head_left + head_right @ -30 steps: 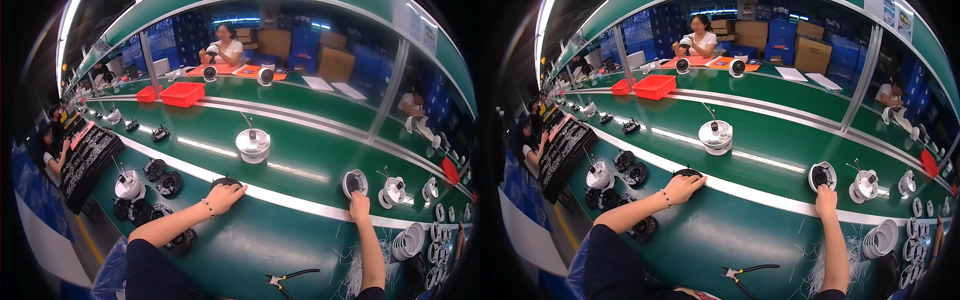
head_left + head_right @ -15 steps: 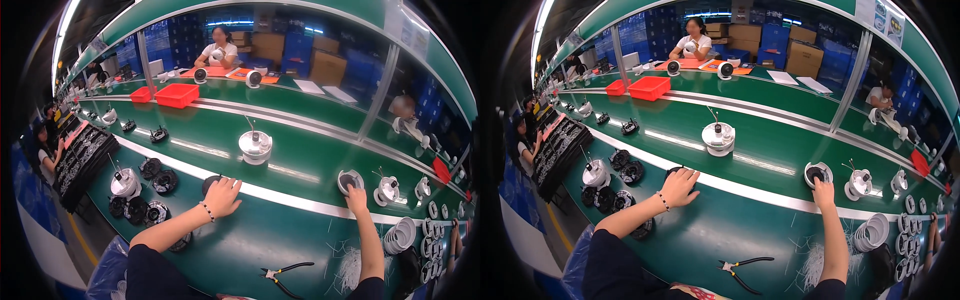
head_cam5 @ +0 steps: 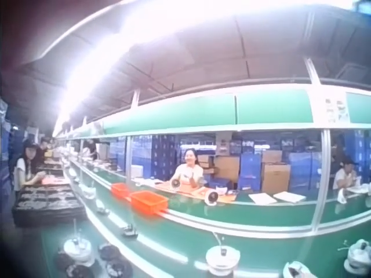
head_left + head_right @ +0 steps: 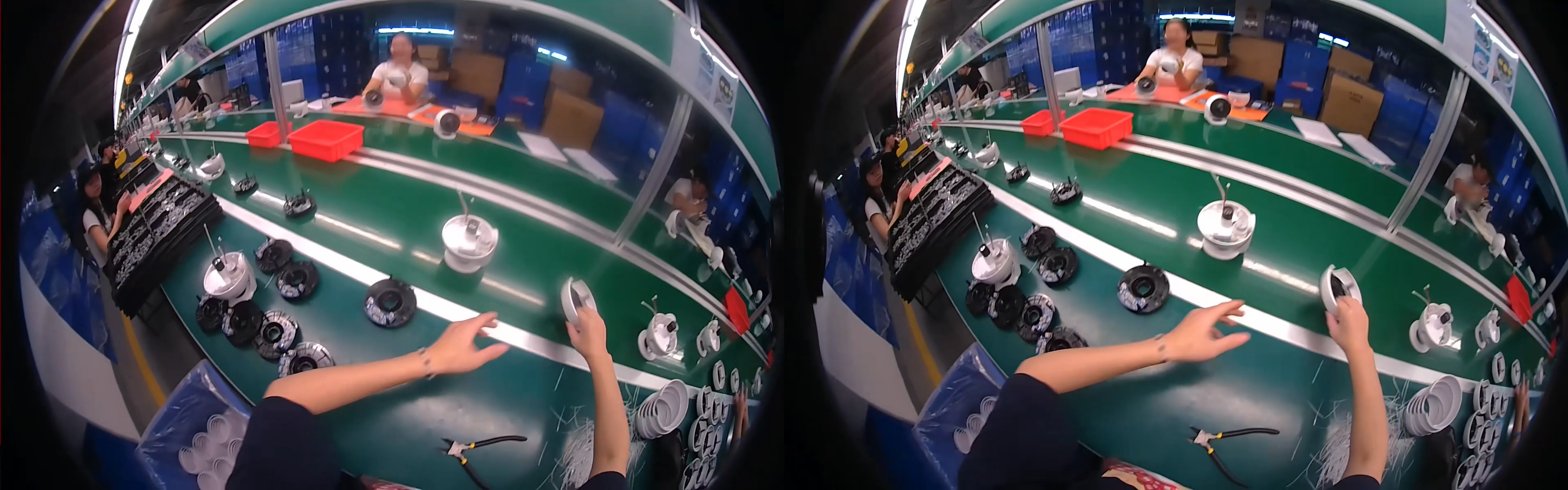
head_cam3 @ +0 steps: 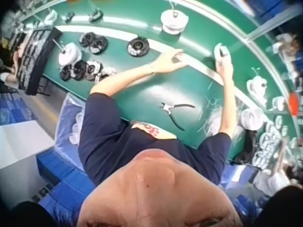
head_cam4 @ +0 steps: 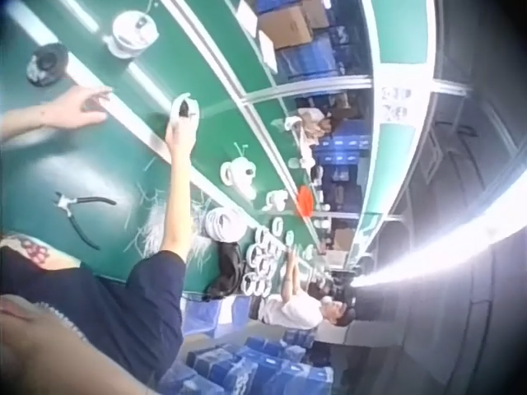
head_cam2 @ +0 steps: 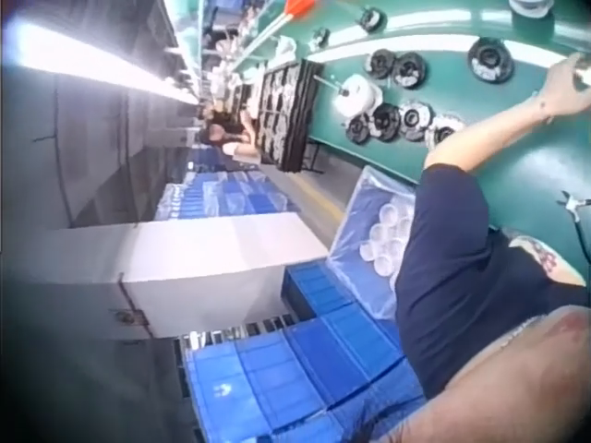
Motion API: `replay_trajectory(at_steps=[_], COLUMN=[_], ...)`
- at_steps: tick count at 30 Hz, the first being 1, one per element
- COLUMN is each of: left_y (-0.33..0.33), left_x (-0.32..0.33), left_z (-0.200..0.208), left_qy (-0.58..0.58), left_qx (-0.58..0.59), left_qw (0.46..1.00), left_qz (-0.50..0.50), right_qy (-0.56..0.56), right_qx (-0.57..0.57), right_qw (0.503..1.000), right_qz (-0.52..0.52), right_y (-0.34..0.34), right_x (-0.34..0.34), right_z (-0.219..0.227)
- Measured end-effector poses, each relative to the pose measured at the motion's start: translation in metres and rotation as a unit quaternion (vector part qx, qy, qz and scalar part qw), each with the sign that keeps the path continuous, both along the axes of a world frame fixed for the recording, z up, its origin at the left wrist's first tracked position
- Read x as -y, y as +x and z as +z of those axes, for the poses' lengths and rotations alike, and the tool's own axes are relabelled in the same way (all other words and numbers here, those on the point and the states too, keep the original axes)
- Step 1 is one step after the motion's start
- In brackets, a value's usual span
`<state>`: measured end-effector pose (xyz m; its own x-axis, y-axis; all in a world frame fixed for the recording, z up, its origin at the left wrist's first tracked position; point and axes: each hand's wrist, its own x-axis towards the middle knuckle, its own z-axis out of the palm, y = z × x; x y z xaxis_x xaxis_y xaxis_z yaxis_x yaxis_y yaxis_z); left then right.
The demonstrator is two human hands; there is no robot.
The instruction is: Assembling circular electronic components on a factory production line.
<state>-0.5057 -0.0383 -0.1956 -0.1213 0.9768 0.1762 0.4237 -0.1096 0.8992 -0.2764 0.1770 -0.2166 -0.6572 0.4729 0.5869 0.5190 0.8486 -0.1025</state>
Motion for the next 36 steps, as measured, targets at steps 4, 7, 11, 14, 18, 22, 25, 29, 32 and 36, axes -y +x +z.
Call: replay_trajectory(at_steps=[4,7,11,14,18,22,25,29,32,36], left_y=[0.008,0.024,0.012,0.004,0.006,0.001,-0.004,-0.008,-0.01,-0.013], left_x=[-0.048,-0.053,-0.036,-0.03,-0.027,-0.02,-0.019,-0.02,-0.021,-0.017], left_z=[-0.041,-0.031,-0.008,-0.015,-0.02,-0.019,-0.017,-0.015,-0.018,-0.017], left_qy=[-0.199,-0.044,0.0,0.04,0.046,0.033,0.021,0.03,0.046,0.065], left_qx=[0.643,0.729,0.75,0.712,0.71,0.684,0.686,0.664,0.644,0.625], left_qw=[0.735,0.66,0.639,0.656,0.66,0.697,0.698,0.722,0.742,0.759], left_qz=[-0.084,-0.179,-0.174,-0.247,-0.241,-0.213,-0.204,-0.194,-0.181,-0.173], right_qy=[-0.035,-0.049,-0.011,-0.067,-0.134,-0.154,-0.158,-0.132,-0.143,-0.142], right_qx=[-0.033,-0.006,0.021,-0.008,-0.028,-0.043,-0.043,-0.054,-0.056,-0.056], right_qw=[0.984,0.978,0.984,0.991,0.984,0.979,0.979,0.983,0.983,0.983], right_qz=[0.173,0.203,0.179,0.115,0.114,0.124,0.124,0.115,0.097,0.098], right_y=[-0.056,-0.065,-0.073,-0.082,-0.09,-0.095,-0.099,-0.104,-0.109,-0.116], right_x=[0.103,0.136,0.15,0.163,0.156,0.158,0.158,0.16,0.161,0.161], right_z=[0.028,0.035,0.069,0.085,0.07,0.064,0.067,0.067,0.069,0.072])
